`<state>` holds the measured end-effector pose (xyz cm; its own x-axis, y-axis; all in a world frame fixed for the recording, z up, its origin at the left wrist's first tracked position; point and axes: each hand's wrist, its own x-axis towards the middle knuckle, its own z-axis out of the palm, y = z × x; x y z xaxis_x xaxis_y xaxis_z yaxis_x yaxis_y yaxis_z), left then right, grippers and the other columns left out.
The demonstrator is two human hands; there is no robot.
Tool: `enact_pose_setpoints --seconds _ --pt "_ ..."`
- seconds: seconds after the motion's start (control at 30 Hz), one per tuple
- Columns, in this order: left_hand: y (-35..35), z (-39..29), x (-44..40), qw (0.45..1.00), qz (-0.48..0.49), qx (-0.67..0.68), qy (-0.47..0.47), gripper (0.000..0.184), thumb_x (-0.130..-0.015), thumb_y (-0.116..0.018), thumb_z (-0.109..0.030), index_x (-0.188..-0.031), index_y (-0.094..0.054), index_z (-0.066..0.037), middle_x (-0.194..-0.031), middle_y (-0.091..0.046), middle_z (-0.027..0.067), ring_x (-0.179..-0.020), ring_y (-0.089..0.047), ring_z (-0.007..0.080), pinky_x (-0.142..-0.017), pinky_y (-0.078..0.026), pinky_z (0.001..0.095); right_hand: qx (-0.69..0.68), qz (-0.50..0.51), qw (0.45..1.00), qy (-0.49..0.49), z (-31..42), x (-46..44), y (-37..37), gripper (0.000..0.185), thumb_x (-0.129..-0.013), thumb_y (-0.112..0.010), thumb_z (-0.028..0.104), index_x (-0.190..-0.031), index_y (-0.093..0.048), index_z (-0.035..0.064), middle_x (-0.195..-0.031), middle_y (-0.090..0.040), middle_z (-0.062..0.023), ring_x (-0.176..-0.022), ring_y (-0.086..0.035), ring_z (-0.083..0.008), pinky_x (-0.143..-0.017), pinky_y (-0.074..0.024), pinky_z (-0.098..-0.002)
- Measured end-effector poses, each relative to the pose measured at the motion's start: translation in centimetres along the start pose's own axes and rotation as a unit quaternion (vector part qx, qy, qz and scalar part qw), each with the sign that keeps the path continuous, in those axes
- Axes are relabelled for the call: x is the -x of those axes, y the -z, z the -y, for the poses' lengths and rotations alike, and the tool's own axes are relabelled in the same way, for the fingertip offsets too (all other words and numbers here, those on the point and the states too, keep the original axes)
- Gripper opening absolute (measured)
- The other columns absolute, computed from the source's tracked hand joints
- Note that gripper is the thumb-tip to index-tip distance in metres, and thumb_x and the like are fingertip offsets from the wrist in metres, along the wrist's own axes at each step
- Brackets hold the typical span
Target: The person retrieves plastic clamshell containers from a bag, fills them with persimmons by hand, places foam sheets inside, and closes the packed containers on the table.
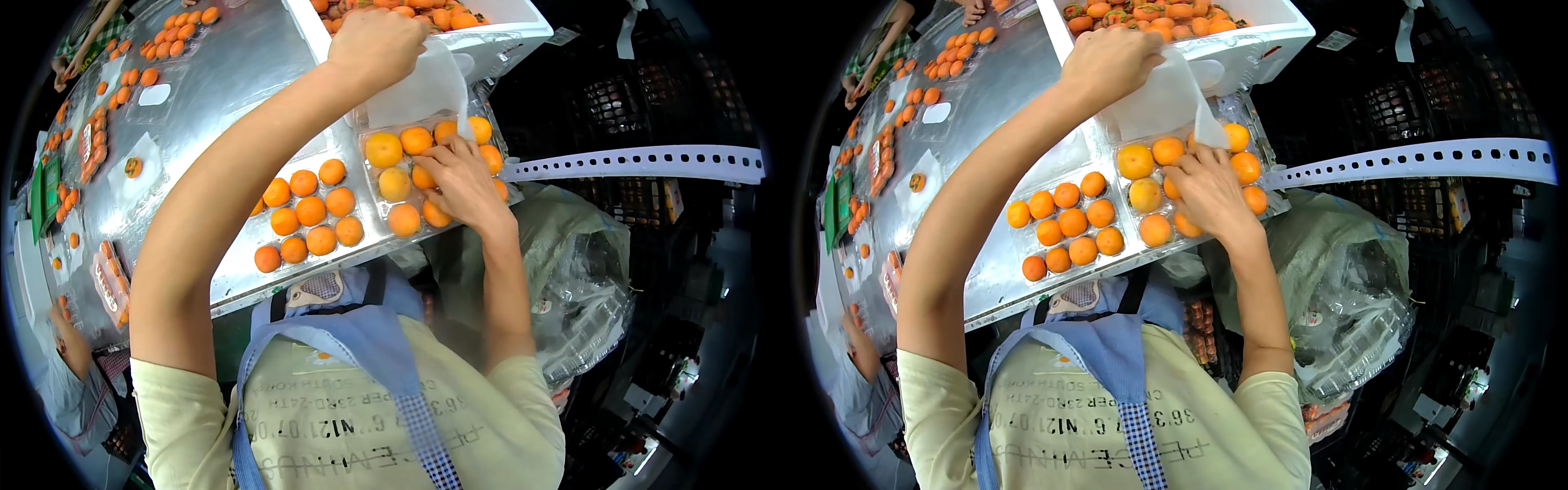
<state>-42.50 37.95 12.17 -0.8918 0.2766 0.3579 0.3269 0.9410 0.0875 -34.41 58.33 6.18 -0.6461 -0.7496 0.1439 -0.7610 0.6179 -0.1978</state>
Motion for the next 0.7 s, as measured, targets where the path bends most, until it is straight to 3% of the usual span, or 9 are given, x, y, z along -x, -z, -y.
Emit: enact_pose_setpoints --seconds 0.17,0.27,0.3,0.4,0.43,0.7 --pt "-0.6 0.4 0.1 1.000 -0.014 0.014 0.000 0.019 -0.083 -0.057 -0.028 -0.084 -0.063 -0.009 -0.074 -0.065 0.0117 -0.070 -0.063 0.0316 -0.061 -0.048 0.0446 -0.140 -0.027 0.988 -0.055 -1.3 0.5 1.4 0.039 -0.071 -0.066 0.005 -0.109 -0.060 0.0030 -0.102 -0.062 -0.0105 -0.098 -0.055 -0.0289 -0.087 -0.0425 -0.0361" --pt "-0.1 0.3 0.1 1.000 -0.003 0.011 -0.010 0.020 -0.083 -0.057 -0.028 -0.085 -0.062 -0.009 -0.076 -0.065 0.0110 -0.070 -0.062 0.0312 -0.062 -0.048 0.0438 -0.218 -0.142 0.950 -0.174 -2.8 1.3 2.2 0.030 -0.077 -0.059 0.006 -0.107 -0.058 0.0028 -0.101 -0.060 -0.0146 -0.094 -0.054 -0.0348 -0.081 -0.0450 -0.0378" --pt "-0.2 0.3 0.1 1.000 -0.018 0.011 -0.019 0.021 -0.084 -0.057 -0.029 -0.086 -0.062 -0.009 -0.076 -0.065 0.0105 -0.070 -0.062 0.0306 -0.062 -0.048 0.0430 -0.216 -0.159 0.944 -0.192 -3.6 1.2 2.2 0.038 -0.081 -0.057 0.005 -0.119 -0.053 0.0057 -0.109 -0.058 -0.0150 -0.096 -0.056 -0.0322 -0.079 -0.0477 -0.0350" --pt "0.2 0.0 -0.1 0.999 -0.010 0.008 -0.036 0.021 -0.084 -0.057 -0.030 -0.086 -0.062 -0.010 -0.076 -0.065 0.0099 -0.070 -0.062 0.0298 -0.061 -0.048 0.0426 -0.277 -0.259 0.901 -0.212 -3.9 1.4 2.7 0.051 -0.082 -0.056 0.003 -0.131 -0.044 0.0100 -0.121 -0.053 -0.0147 -0.102 -0.057 -0.0273 -0.082 -0.0482 -0.0333" --pt "0.5 -0.1 -0.1 0.998 0.002 0.001 -0.055 0.020 -0.084 -0.057 -0.029 -0.086 -0.062 -0.010 -0.075 -0.065 0.0091 -0.069 -0.062 0.0291 -0.060 -0.048 0.0422 -0.279 -0.248 0.902 -0.218 -4.3 1.6 2.7 0.060 -0.082 -0.055 0.001 -0.138 -0.036 0.0120 -0.129 -0.047 -0.0139 -0.106 -0.056 -0.0231 -0.083 -0.0486 -0.0313" --pt "1.9 -2.3 1.6 0.992 -0.012 0.027 -0.124 0.016 -0.084 -0.058 -0.023 -0.084 -0.061 -0.007 -0.073 -0.061 0.0084 -0.066 -0.061 0.0287 -0.056 -0.048 0.0401 -0.316 -0.283 0.867 -0.259 -6.3 3.3 2.3 0.049 -0.083 -0.056 0.001 -0.130 -0.044 0.0049 -0.126 -0.050 -0.0130 -0.103 -0.057 -0.0208 -0.081 -0.0489 -0.0291"
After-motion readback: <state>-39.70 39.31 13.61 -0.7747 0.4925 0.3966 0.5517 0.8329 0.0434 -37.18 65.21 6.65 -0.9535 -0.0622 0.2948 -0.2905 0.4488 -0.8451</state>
